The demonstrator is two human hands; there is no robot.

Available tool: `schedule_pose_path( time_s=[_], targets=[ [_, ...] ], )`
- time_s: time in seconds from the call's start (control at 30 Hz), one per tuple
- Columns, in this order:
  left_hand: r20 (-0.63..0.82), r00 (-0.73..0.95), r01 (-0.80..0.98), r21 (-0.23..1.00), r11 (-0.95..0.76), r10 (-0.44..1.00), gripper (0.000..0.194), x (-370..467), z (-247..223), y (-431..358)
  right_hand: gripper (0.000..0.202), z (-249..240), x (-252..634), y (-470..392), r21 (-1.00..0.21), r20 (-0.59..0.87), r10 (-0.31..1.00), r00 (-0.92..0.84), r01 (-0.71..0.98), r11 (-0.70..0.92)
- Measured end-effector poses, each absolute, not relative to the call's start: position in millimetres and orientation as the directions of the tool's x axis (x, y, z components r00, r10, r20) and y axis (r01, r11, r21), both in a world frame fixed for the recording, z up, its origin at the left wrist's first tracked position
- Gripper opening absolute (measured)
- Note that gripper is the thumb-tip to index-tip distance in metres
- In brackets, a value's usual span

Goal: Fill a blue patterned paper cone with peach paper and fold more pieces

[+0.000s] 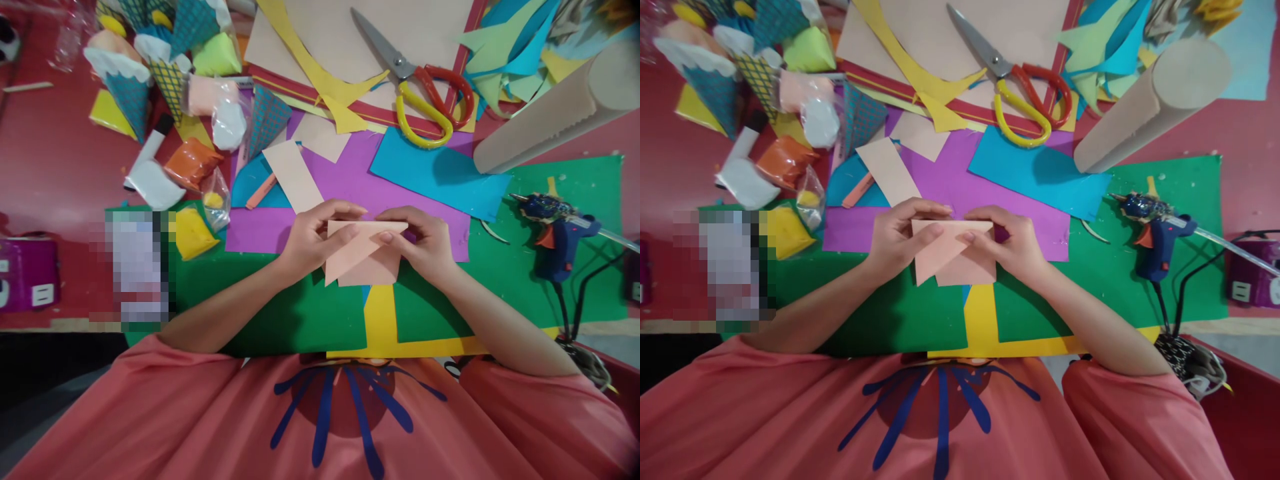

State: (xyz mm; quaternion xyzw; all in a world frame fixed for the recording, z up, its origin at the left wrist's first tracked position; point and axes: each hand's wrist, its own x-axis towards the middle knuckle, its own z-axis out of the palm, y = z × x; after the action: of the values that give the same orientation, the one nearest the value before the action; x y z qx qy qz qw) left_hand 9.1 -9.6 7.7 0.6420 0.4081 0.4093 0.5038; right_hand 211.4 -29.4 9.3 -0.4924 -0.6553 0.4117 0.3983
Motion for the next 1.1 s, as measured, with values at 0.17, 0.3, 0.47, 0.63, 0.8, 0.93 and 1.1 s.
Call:
schedule_pose_path(
  time_s=[0.17, 0.3, 0.47, 0.63, 0.8, 0.93, 1.1],
  targets=[
    [0.132, 0.260, 0.164, 0.970, -0.179, 0.956, 0.018, 9.2, 7.3, -7.8, 0.026, 8.1, 214.2, -27.8, -0.958, 0.115, 0.978, -0.172, 0.240, 0.155],
    [0.074, 0.271, 0.176, 0.977, -0.125, 0.960, 0.024, 8.9, 6.2, -8.6, 0.019, 7.8, 213.3, -26.2, -0.966, 0.087, 0.988, -0.124, 0.231, 0.114],
    [0.064, 0.267, 0.167, 0.980, -0.111, 0.962, 0.022, 9.4, 6.4, -9.1, 0.019, 6.2, 212.3, -25.3, -0.972, 0.069, 0.994, -0.089, 0.218, 0.087],
    [0.089, 0.264, 0.163, 0.977, -0.135, 0.960, 0.017, 9.7, 7.3, -8.8, 0.013, 3.9, 213.3, -25.5, -0.979, 0.066, 0.994, -0.082, 0.189, 0.080],
    [0.082, 0.264, 0.181, 0.974, -0.133, 0.961, 0.016, 10.6, 7.0, -9.3, 0.014, 5.6, 212.4, -25.0, -0.976, 0.054, 0.990, -0.131, 0.203, 0.080],
    [0.105, 0.298, 0.139, 0.979, -0.151, 0.949, 0.016, 12.0, 5.9, -9.8, 0.013, 9.3, 210.5, -25.0, -0.964, 0.066, 0.978, -0.196, 0.240, 0.114],
    [0.111, 0.300, 0.127, 0.980, -0.155, 0.947, 0.017, 12.6, 5.2, -9.6, 0.014, 10.4, 210.4, -25.2, -0.969, 0.015, 0.981, -0.191, 0.238, 0.061]
  ],
)
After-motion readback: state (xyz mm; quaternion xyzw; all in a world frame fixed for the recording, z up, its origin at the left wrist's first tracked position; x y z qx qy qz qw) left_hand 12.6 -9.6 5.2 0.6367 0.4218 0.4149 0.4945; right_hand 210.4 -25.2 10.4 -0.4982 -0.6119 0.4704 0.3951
